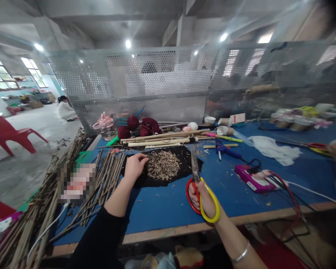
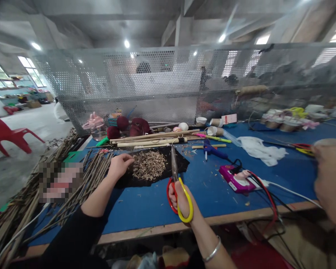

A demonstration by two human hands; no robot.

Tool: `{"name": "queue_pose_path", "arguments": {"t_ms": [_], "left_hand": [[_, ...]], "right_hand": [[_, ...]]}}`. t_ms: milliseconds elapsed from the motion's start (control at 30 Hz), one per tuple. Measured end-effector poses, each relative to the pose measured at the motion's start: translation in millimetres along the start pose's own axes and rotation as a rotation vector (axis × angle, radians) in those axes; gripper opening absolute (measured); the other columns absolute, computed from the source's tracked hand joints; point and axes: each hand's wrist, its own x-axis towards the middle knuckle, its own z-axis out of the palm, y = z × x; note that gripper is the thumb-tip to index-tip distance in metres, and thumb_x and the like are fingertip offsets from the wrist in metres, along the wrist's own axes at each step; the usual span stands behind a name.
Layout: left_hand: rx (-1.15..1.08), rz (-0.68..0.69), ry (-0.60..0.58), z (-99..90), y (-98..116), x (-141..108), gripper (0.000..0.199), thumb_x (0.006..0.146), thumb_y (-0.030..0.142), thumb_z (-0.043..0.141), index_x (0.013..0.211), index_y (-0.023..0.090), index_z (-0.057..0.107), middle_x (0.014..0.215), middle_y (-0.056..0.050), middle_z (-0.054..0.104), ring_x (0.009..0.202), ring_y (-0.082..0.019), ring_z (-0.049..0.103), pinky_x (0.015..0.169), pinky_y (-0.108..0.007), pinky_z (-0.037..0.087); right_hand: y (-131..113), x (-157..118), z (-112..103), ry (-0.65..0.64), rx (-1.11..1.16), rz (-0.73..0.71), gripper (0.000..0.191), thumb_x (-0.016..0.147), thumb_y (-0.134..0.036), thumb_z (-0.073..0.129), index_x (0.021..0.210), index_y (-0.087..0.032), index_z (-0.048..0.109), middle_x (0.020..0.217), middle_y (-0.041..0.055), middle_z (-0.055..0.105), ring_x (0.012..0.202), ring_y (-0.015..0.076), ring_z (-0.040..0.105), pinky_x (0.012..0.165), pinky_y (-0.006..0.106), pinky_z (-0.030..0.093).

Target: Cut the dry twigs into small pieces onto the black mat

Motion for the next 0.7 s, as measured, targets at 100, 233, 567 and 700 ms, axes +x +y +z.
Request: {"name": "queue_pose_path", "arguments": {"t_ms": [100,233,567,700], "left_hand": [[-0.002,-0.027,0.060,4.4,-4,1,0.028,0.080,0.034,0.049,0.098,0.017,0.064,0.094,-0.007,0.067,0.086,-0.017,0.060,0.082,-0.027,0.042],[0.091,-0.048,0.011,7.3,-5,0,0.040,0.083,0.039,0.043,0.105,0.011,0.061,0.106,-0.016,0.062,0.100,-0.023,0.056,0.088,-0.032,0.039],[-0.151,0.036,-0.052,20.1,-7,0,0.035,0.072,0.031,0.062,0.102,0.014,0.063,0.102,-0.010,0.066,0.092,-0.019,0.060,0.085,-0.029,0.044],[-0.237,-0.009,-0.011,18.9,-5,0,0.026,0.072,0.026,0.061,0.095,0.015,0.066,0.094,-0.008,0.068,0.087,-0.017,0.062,0.083,-0.028,0.045]], "right_hand": [[1,1,-1,0.002,0.002,-0.002,0.057,0.066,-0.077,0.039,0.062,-0.020,0.036,0.042,-0.0089,0.030,0.032,0.0021,0.021,0.030,0.014,0.017],[0,2,0,0.014,-0.004,0.004,0.058,0.064,-0.078,0.041,0.062,-0.020,0.036,0.043,-0.0088,0.030,0.032,0.0021,0.021,0.030,0.014,0.016],[1,2,1,0.013,-0.014,-0.008,0.057,0.065,-0.077,0.040,0.062,-0.020,0.036,0.042,-0.0088,0.031,0.032,0.0024,0.020,0.030,0.015,0.016],[0,1,2,0.020,-0.018,-0.013,0.057,0.066,-0.076,0.039,0.062,-0.020,0.036,0.043,-0.0089,0.031,0.032,0.0025,0.020,0.030,0.015,0.017]]}}
